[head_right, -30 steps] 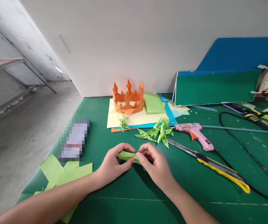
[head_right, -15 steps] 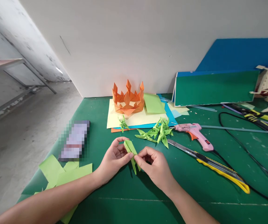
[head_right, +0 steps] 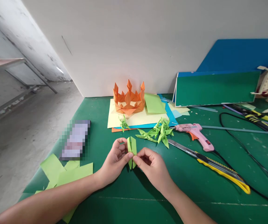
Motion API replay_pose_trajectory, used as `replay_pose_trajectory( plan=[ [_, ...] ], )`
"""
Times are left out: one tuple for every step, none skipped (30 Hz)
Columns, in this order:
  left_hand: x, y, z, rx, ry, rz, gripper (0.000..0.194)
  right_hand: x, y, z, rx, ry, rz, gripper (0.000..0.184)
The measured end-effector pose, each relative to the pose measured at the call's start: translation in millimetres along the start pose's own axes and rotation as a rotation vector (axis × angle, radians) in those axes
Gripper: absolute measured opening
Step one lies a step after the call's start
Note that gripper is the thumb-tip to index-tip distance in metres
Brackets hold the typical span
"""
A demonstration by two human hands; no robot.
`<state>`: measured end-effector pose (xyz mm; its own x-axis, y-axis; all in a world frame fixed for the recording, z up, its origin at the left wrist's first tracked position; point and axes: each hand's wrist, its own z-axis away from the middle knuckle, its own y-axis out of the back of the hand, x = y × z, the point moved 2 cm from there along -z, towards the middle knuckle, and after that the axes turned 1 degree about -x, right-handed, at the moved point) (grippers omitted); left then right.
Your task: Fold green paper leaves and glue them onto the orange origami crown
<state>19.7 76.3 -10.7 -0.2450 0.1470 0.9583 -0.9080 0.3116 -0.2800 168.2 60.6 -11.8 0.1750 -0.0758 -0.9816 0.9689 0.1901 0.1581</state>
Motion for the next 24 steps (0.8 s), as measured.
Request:
replay_pose_trajectory(
  plan=[
    [-0.7,-0.6,0.2,-0.004,-0.004,-0.007,0.038,0.5,-0.6,0.6,0.0,0.012,0.009,0.034],
    [-1.4,-1.2,0.2,-0.009,-0.006,-0.008,0.037,1.2,-0.9,1.1,0.003,0.022,0.017,0.033],
    [-1.8,-1.7,0.0,-0.012,-0.005,0.0,0.037,2.0,-1.1,1.5,0.003,0.028,0.022,0.032],
    [-1.9,-2.0,-0.6,-0.012,-0.001,0.014,0.038,2.7,-1.1,1.7,-0.003,0.033,0.023,0.031],
    [-1.9,-2.0,-1.2,-0.01,0.002,0.027,0.038,3.1,-0.9,1.6,-0.017,0.037,0.016,0.029],
    [-1.6,-1.7,-1.9,-0.008,0.005,0.034,0.039,3.1,-0.6,1.3,-0.037,0.04,-0.001,0.027],
    [-1.2,-1.0,-2.4,-0.008,0.004,0.028,0.037,2.7,-0.1,0.7,-0.058,0.046,-0.028,0.023],
    [-0.8,-0.2,-2.6,-0.015,0.002,0.001,0.035,1.7,0.5,0.1,-0.073,0.053,-0.06,0.02],
    [-0.6,0.7,-2.4,-0.027,-0.001,-0.046,0.031,0.4,1.4,-0.5,-0.072,0.066,-0.095,0.019],
    [-0.6,1.4,-1.8,-0.043,-0.003,-0.107,0.026,-1.1,2.5,-1.2,-0.051,0.08,-0.127,0.02],
    [-1.0,1.9,-0.8,-0.064,-0.003,-0.167,0.023,-2.6,3.7,-1.6,-0.018,0.093,-0.154,0.022],
    [-1.7,1.9,0.5,-0.092,0.006,-0.207,0.02,-3.8,4.8,-1.9,0.018,0.1,-0.173,0.024],
    [-2.9,1.4,1.7,-0.128,0.026,-0.218,0.02,-4.6,5.5,-1.9,0.045,0.101,-0.187,0.025],
    [-4.2,0.5,2.8,-0.167,0.052,-0.2,0.02,-5.0,6.0,-1.8,0.06,0.099,-0.196,0.025],
    [-5.4,-0.4,3.5,-0.196,0.077,-0.165,0.022,-5.2,6.3,-1.6,0.066,0.098,-0.202,0.024],
    [-6.4,-1.1,3.7,-0.21,0.096,-0.13,0.023,-5.2,6.7,-1.4,0.067,0.099,-0.202,0.024],
    [-6.9,-1.2,3.3,-0.203,0.102,-0.108,0.025,-5.1,7.3,-1.1,0.072,0.103,-0.198,0.024],
    [-6.9,-0.9,2.4,-0.181,0.093,-0.105,0.026,-4.9,8.1,-0.9,0.081,0.108,-0.19,0.024],
    [-6.3,-0.2,1.3,-0.15,0.072,-0.117,0.027,-4.6,9.1,-0.8,0.091,0.111,-0.18,0.024],
    [-5.4,0.6,0.1,-0.124,0.054,-0.138,0.026,-4.3,10.1,-0.8,0.1,0.11,-0.173,0.022],
    [-4.4,1.2,-0.9,-0.109,0.046,-0.164,0.025,-3.9,10.9,-0.9,0.104,0.106,-0.17,0.019],
    [-3.3,1.6,-1.6,-0.107,0.05,-0.188,0.023,-3.4,11.5,-1.1,0.101,0.101,-0.17,0.016],
    [-2.2,1.8,-2.1,-0.106,0.064,-0.208,0.022,-2.9,11.8,-1.3,0.096,0.099,-0.174,0.014],
    [-1.2,1.9,-2.4,-0.106,0.083,-0.223,0.021,-2.3,11.8,-1.4,0.092,0.099,-0.177,0.013]
  ],
)
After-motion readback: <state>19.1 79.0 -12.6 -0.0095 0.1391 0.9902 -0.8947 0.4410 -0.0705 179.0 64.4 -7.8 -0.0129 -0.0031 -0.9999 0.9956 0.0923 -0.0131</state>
